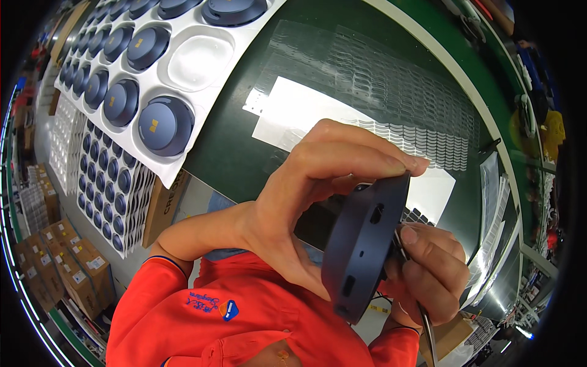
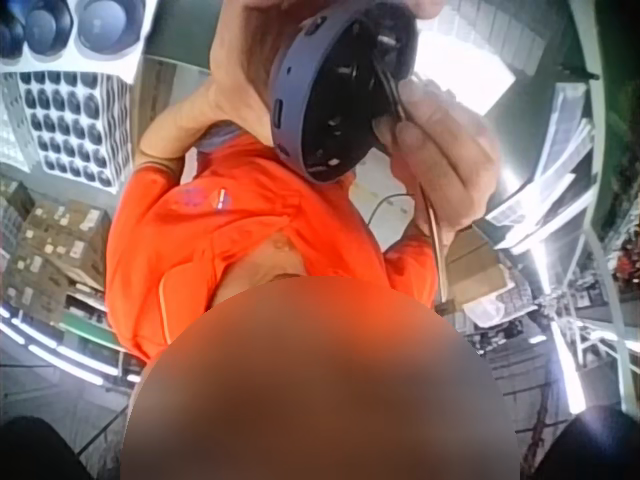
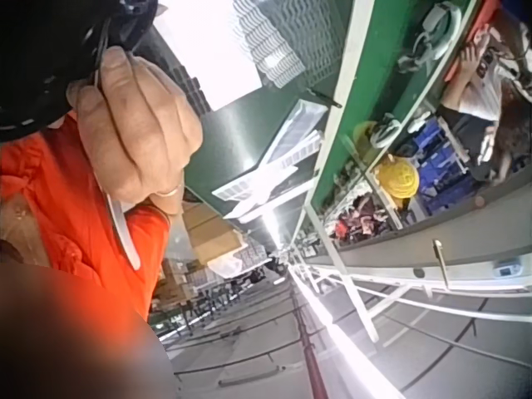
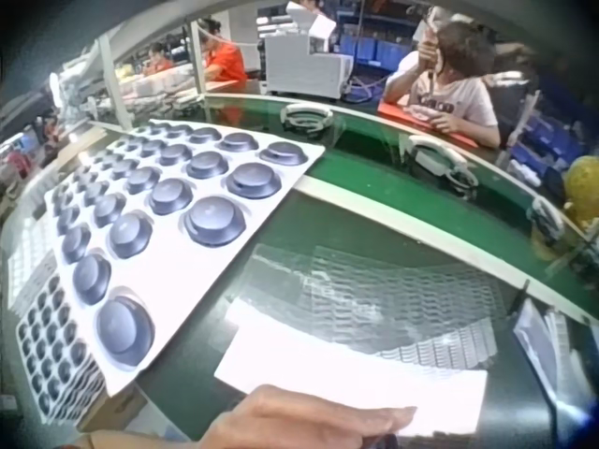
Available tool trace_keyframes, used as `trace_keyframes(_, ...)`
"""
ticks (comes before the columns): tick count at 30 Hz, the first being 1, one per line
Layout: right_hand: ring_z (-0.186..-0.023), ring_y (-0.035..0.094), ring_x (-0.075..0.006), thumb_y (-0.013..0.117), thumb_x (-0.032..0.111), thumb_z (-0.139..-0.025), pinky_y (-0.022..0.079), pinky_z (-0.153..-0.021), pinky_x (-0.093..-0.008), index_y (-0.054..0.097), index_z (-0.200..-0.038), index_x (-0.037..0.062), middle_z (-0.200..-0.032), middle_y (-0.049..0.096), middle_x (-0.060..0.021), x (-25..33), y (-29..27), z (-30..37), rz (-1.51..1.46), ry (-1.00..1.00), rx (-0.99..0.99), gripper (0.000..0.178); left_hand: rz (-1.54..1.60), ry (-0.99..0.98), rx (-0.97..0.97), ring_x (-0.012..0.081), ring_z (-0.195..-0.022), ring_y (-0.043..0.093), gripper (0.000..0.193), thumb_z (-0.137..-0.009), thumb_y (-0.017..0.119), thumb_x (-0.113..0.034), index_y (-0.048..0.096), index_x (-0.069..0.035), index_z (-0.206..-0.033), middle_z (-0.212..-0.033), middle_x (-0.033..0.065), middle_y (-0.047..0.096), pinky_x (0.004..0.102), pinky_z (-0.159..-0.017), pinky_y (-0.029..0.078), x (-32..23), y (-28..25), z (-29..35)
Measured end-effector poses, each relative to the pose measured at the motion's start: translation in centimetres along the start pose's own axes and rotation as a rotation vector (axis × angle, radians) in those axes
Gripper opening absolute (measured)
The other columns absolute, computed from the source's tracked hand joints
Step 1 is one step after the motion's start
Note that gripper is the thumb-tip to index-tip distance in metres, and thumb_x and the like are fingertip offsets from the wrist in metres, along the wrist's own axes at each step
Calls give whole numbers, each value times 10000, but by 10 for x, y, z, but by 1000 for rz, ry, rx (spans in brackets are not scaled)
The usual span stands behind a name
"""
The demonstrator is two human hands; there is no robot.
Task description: Assembling and inspecting small electronic circular components at a factory workbench using tweezers.
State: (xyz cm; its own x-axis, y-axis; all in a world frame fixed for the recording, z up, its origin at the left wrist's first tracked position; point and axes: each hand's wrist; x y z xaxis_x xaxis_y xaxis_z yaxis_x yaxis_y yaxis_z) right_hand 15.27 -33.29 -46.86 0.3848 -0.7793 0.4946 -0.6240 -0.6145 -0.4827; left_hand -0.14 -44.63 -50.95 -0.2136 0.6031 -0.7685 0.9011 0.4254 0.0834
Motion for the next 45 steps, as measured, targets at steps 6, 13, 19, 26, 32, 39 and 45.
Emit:
trace_keyframes(6, -699, 662, -248, 786, 112, -770, 623, -600, -341, 507, -988, 1, -964, 642, -233, -10, 5, 8, -163, 26, -171, 371, -24, 1, -63, 394, -1097, 626, 606, -763, 778, 4, 362, -25, -1203, -1189, 237, 480, 421, -916, 576, -2, 6, 3)
trace_keyframes(13, -614, 591, -160, 739, 236, -833, 464, -471, -238, 560, -1025, 66, -878, 695, -183, -4, -2, 0, -174, 85, -88, 313, 13, 15, -41, 400, -1081, 629, 592, -781, 763, 1, 360, -20, -1214, -1177, 234, 483, 444, -911, 576, 3, 6, 2)
trace_keyframes(19, -525, 497, -107, 737, 154, -718, 354, -450, -203, 705, -973, 128, -975, 733, -122, -12, 2, -5, 104, -46, 192, 259, 14, -9, -26, 403, -1087, 619, 733, -689, 881, -190, 427, 30, -1221, -1215, 249, 494, 460, -899, 558, -8, 3, 6)
trace_keyframes(26, -591, 635, -176, 548, 357, -938, 457, -489, -274, 601, -1158, 60, -934, 723, -166, 8, 4, -1, -357, 174, 99, 374, -129, -225, 155, 369, -1213, 524, 995, -587, 945, -259, 372, 25, -1349, -1277, 217, 418, 464, -1004, 465, -56, -39, 9)
trace_keyframes(32, -470, 516, -130, 373, 440, -1034, 414, -456, -220, 505, -1231, 106, -829, 698, -215, 3, -3, 16, -374, 318, -116, 410, -1132, -122, 220, 327, -1133, 540, 749, -610, 830, -140, 515, -39, -1281, -1224, 155, 518, 378, -944, 466, -113, -129, -48)
trace_keyframes(39, -471, 520, -131, 376, 451, -1028, 416, -463, -216, 504, -1230, 91, -861, 702, -206, -2, 0, 14, -356, 305, -110, 432, -1279, -465, 586, 341, -1269, 460, 742, -693, 811, -182, 490, -60, -1350, -1336, 156, 484, 388, -1091, 351, -94, -201, -66)
trace_keyframes(45, -465, 503, -126, 384, 450, -1027, 395, -456, -207, 486, -1295, 94, -834, 678, -212, -2, -5, 16, -331, 326, -157, 457, -1048, -362, 582, 288, -1187, 544, 554, -783, 776, -305, 594, -42, -1235, -1256, 137, 581, 375, -1027, 414, -76, -228, -101)
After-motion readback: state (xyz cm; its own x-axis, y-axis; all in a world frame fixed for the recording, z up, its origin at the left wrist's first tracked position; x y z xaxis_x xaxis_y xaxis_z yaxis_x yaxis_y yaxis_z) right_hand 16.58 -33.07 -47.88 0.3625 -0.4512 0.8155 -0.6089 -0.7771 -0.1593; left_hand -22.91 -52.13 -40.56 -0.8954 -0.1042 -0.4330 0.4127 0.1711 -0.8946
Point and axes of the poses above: each hand's wrist, its own z-axis away from the middle knuckle, its own y-axis out of the palm, x = y × z
